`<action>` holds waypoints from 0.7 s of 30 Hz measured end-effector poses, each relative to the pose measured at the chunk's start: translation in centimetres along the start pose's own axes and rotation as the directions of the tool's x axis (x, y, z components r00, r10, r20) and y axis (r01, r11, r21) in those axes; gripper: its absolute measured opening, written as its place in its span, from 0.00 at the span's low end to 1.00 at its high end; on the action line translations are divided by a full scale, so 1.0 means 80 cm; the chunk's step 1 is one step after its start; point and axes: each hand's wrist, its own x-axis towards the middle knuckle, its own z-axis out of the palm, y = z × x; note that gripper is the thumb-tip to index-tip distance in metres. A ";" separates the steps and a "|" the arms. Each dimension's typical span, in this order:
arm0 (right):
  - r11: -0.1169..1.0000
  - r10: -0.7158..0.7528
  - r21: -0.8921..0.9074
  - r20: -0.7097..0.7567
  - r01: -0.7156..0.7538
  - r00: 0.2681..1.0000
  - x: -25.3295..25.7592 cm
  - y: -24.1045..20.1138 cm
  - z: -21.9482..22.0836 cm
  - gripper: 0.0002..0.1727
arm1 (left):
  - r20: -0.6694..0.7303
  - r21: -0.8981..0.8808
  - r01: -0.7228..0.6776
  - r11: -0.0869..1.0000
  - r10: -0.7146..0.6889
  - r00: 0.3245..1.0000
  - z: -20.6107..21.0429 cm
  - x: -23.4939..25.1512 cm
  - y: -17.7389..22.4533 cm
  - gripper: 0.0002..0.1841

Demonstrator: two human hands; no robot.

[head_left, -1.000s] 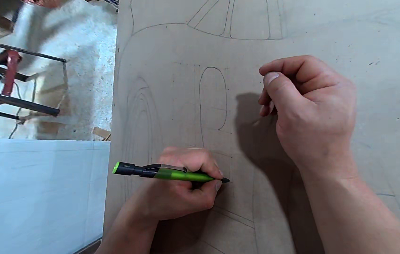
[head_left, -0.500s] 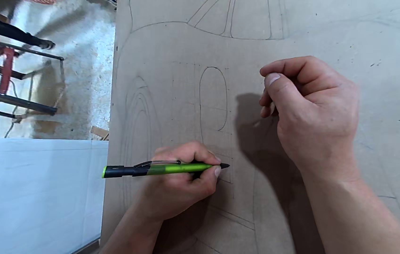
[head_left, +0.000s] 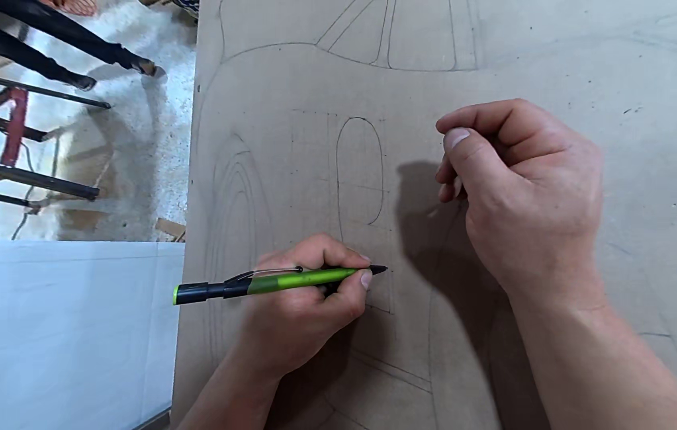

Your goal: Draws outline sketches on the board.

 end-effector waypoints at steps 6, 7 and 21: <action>1.000 0.007 0.000 0.001 -0.007 1.000 0.000 0.000 0.000 0.09 | -0.013 0.001 0.043 0.999 -0.043 0.999 0.002 -0.001 0.003 0.04; 1.000 0.006 -0.003 0.002 -0.006 1.000 0.000 0.000 0.000 0.09 | -0.019 0.001 0.046 0.999 -0.046 0.999 0.003 -0.001 0.003 0.04; 1.000 0.014 -0.005 -0.014 -0.014 1.000 -0.001 0.000 0.000 0.09 | -0.019 -0.027 0.055 0.998 -0.055 0.998 0.004 -0.001 0.002 0.04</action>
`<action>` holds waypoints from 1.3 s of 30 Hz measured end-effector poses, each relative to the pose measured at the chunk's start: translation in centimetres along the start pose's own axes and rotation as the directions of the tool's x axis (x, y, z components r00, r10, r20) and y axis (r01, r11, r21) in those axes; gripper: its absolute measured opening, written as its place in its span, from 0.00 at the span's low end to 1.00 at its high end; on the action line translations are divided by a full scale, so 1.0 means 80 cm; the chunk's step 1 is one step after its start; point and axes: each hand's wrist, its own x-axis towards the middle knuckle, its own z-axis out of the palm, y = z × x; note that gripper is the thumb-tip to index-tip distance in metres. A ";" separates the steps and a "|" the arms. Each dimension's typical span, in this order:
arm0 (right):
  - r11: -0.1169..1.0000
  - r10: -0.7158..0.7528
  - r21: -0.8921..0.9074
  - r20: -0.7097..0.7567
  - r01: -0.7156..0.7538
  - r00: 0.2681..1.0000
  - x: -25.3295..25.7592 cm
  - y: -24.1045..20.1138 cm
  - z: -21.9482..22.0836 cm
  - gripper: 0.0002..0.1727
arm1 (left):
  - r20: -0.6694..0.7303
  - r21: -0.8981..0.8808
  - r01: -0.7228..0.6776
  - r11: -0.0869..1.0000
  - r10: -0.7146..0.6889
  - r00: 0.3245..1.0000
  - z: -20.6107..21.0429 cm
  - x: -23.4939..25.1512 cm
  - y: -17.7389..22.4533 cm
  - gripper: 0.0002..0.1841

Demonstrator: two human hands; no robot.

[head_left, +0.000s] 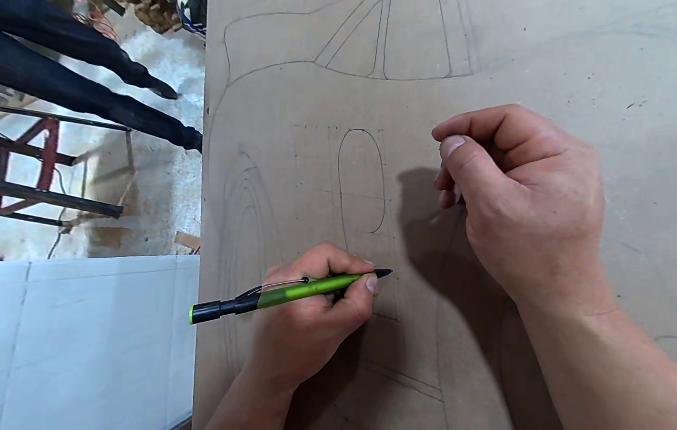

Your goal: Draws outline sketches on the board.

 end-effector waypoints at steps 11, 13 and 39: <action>1.000 -0.010 0.004 0.004 0.010 1.000 0.000 0.001 0.000 0.09 | 0.021 0.040 -0.034 0.999 0.033 0.999 -0.003 0.001 0.002 0.03; 1.000 -0.009 0.005 0.008 0.009 1.000 0.001 0.001 0.000 0.09 | 0.023 0.049 -0.043 0.998 0.042 0.999 -0.003 0.001 0.001 0.03; 1.000 -0.008 0.014 0.022 0.008 1.000 0.002 0.002 -0.002 0.09 | 0.217 0.021 -0.227 0.974 0.218 0.952 -0.012 0.006 -0.002 0.05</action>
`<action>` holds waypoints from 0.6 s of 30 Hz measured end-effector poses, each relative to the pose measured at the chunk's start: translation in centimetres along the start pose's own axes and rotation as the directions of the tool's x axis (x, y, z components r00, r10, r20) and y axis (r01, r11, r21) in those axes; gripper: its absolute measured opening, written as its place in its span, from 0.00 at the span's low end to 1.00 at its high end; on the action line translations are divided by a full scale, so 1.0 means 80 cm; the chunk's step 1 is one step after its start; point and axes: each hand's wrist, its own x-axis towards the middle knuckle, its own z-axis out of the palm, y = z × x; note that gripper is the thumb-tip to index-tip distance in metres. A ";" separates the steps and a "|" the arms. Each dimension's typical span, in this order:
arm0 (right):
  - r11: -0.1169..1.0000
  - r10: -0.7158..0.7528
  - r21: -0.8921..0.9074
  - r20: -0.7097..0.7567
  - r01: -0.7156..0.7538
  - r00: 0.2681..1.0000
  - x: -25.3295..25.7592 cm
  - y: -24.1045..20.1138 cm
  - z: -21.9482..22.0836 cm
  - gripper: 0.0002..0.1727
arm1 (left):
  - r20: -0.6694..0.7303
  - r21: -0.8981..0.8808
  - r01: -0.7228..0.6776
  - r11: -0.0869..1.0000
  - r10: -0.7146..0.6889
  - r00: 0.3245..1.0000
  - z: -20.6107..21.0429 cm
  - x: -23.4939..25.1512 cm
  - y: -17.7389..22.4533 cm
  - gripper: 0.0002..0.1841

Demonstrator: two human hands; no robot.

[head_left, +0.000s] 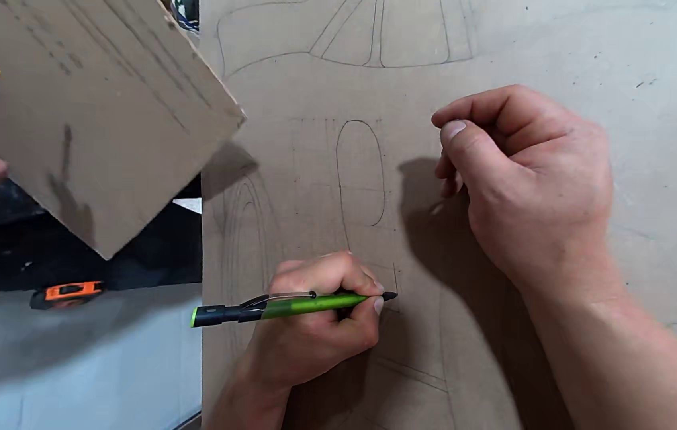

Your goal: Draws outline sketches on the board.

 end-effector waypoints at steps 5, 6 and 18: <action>1.000 -0.003 0.004 0.002 0.003 1.000 0.000 0.000 0.000 0.09 | 0.024 -0.008 -0.046 0.999 0.046 0.999 0.000 0.001 -0.001 0.05; 1.000 0.000 0.001 0.003 0.000 1.000 0.000 0.000 0.000 0.09 | 0.028 -0.008 -0.052 0.999 0.052 0.998 0.000 0.001 -0.002 0.05; 0.893 -0.146 0.442 0.119 0.079 0.982 0.002 -0.028 -0.012 0.12 | 0.076 -0.045 -0.080 0.996 0.083 0.994 -0.003 -0.006 -0.009 0.03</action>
